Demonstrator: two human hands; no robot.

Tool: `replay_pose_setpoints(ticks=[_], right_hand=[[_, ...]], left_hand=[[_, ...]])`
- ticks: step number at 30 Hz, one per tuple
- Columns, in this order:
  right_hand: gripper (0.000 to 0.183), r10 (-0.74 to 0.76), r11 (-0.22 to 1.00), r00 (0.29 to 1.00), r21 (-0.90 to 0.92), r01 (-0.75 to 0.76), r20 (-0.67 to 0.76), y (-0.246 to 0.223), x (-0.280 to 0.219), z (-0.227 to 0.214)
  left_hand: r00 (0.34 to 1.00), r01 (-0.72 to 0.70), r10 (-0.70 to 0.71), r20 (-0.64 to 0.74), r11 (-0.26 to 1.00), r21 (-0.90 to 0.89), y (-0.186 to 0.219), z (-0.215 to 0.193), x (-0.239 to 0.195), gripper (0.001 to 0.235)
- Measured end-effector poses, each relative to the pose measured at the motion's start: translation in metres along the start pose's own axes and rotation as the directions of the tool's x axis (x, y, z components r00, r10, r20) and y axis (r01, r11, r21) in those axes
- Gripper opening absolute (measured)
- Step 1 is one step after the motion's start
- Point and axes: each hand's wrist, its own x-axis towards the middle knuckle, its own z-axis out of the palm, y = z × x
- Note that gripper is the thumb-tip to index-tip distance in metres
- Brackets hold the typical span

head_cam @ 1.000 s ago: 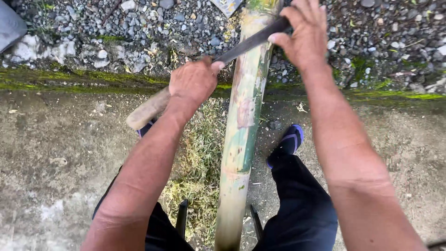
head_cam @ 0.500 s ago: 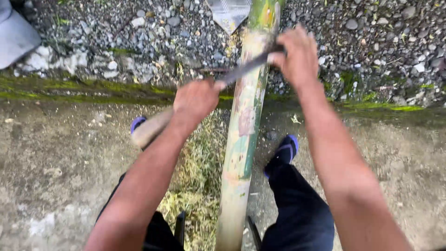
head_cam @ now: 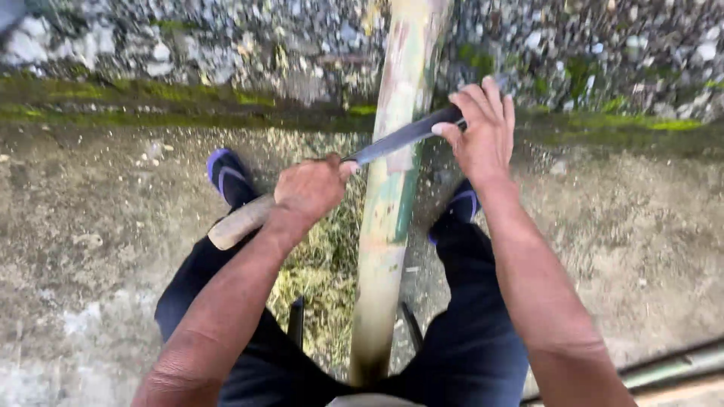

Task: Scraping the outer layer of a bamboo stalk using a large blade or machete.

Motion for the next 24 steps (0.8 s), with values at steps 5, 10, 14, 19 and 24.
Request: replay_pose_setpoints(ticks=[5, 10, 14, 19, 24], right_hand=[[0.06, 0.046, 0.998, 0.999, -0.037, -0.046, -0.007, -0.008, -0.1, 0.014], [0.061, 0.079, 0.996, 0.993, -0.037, -0.082, -0.085, -0.023, -0.172, 0.012], [0.059, 0.102, 0.988, 0.994, -0.112, -0.107, -0.05, -0.031, -0.159, 0.008], [0.05, 0.01, 0.99, 1.0, -0.14, -0.009, 0.004, -0.038, -0.109, 0.008], [0.05, 0.13, 0.982, 0.991, -0.142, -0.126, 0.017, -0.047, -0.149, 0.014]], left_hand=[[0.985, 0.065, -0.064, 0.158, 0.998, 0.001, 0.006, 0.038, -0.071, 0.06], [0.995, -0.051, 0.053, 0.087, 0.998, -0.029, 0.014, 0.055, -0.113, 0.059], [0.989, -0.009, 0.009, 0.146, 1.0, 0.0, 0.001, 0.072, -0.108, 0.055], [0.996, 0.036, -0.028, 0.081, 0.994, -0.106, -0.008, 0.05, -0.082, 0.057], [0.971, -0.108, 0.091, 0.219, 0.992, 0.068, -0.009, 0.032, -0.096, 0.053]])
